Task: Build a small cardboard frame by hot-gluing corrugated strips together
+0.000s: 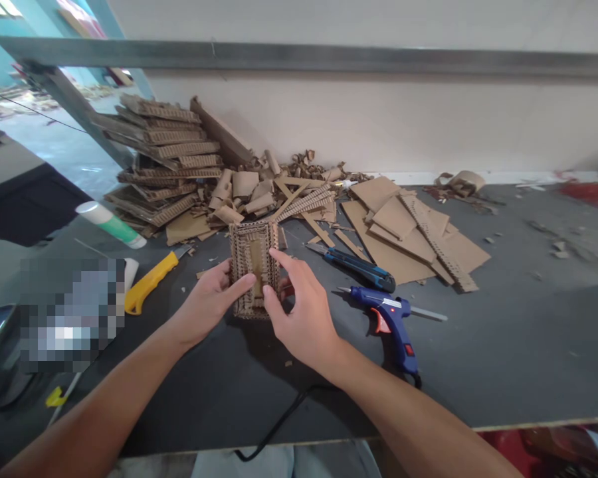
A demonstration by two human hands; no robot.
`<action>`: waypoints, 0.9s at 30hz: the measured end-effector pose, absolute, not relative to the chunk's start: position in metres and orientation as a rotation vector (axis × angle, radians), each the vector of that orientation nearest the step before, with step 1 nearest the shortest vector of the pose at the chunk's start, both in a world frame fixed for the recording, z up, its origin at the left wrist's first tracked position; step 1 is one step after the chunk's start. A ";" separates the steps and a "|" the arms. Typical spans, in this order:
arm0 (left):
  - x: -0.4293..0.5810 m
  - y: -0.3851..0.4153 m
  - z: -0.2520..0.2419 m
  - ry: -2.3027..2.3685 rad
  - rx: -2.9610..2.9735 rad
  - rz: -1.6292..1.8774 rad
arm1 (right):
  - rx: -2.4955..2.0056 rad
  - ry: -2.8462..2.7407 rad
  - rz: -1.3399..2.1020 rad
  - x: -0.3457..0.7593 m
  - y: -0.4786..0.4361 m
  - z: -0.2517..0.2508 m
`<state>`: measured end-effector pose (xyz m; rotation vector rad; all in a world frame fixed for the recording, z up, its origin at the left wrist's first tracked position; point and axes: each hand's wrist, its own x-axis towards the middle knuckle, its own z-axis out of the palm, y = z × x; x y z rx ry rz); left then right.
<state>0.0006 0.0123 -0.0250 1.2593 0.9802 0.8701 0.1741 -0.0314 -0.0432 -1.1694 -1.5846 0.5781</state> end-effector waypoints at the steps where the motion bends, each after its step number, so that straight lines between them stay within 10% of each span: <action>1: 0.001 0.013 -0.025 0.984 1.261 0.866 | -1.172 -1.589 0.579 0.174 -0.031 -0.044; 27: -0.011 0.017 -0.019 0.957 1.182 0.898 | -1.022 -1.263 1.127 0.176 -0.027 -0.039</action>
